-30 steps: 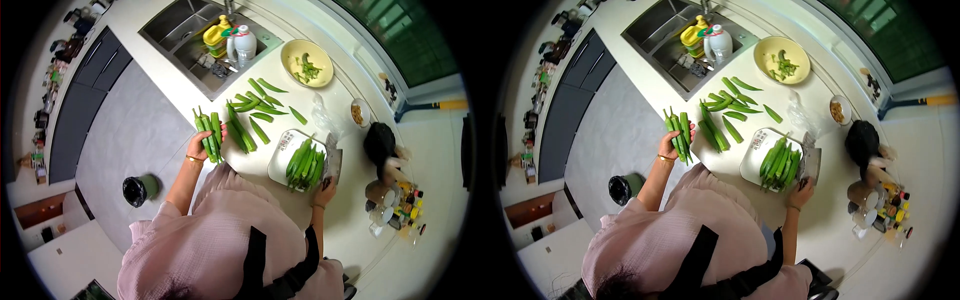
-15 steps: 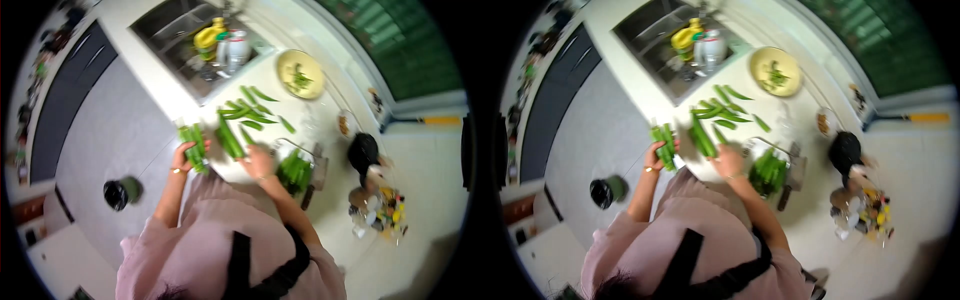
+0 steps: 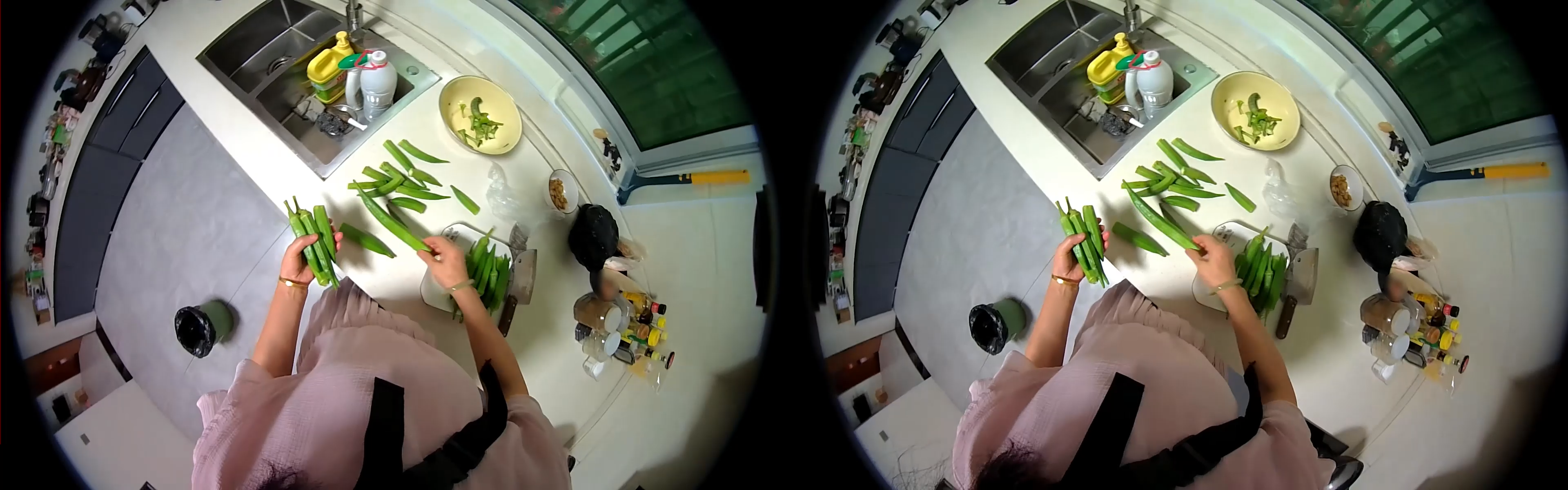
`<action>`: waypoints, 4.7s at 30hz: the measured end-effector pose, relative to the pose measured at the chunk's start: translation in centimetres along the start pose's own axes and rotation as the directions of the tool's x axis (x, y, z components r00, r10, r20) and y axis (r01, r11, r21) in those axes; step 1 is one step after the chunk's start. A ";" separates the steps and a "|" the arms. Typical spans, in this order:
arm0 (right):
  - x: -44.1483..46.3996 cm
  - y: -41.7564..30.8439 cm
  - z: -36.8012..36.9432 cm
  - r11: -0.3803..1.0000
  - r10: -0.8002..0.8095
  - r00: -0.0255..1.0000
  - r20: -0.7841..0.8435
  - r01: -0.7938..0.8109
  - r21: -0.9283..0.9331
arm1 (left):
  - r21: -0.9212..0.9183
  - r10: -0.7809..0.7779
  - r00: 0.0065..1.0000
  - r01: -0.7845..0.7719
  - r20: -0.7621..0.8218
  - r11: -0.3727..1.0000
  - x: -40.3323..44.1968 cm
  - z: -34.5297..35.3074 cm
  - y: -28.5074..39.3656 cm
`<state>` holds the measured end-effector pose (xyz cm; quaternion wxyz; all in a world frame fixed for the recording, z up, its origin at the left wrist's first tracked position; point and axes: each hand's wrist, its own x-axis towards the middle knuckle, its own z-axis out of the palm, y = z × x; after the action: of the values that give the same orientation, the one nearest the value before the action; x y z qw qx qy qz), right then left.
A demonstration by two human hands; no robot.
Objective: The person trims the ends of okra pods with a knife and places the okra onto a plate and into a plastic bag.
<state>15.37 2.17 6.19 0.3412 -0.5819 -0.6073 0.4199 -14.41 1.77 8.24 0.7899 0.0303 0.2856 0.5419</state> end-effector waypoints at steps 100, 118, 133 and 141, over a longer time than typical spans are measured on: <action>-0.6 0.8 -16.0 0.757 -0.294 0.938 -0.182 0.112 -0.644 | 0.326 -0.553 0.776 0.461 0.302 0.825 11.5 13.4 -11.1; 2.8 8.9 -19.3 0.917 0.245 0.736 -0.631 -0.388 -0.096 | 0.849 -0.606 0.679 -0.047 0.414 0.527 22.2 28.2 -15.6; 1.0 8.1 -20.1 0.529 0.765 0.508 -0.397 -0.142 0.837 | 0.639 -0.756 0.487 -0.760 0.437 -0.121 23.7 21.7 -23.7; 1.2 7.9 -19.6 0.539 0.679 0.503 -0.535 0.153 0.828 | 0.485 -0.756 0.506 -0.826 0.415 -0.287 24.1 20.3 -24.0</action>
<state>36.26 5.31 7.09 0.7220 -0.5832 -0.0018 0.3722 21.59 18.30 6.54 0.3531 0.9252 0.1374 -0.0209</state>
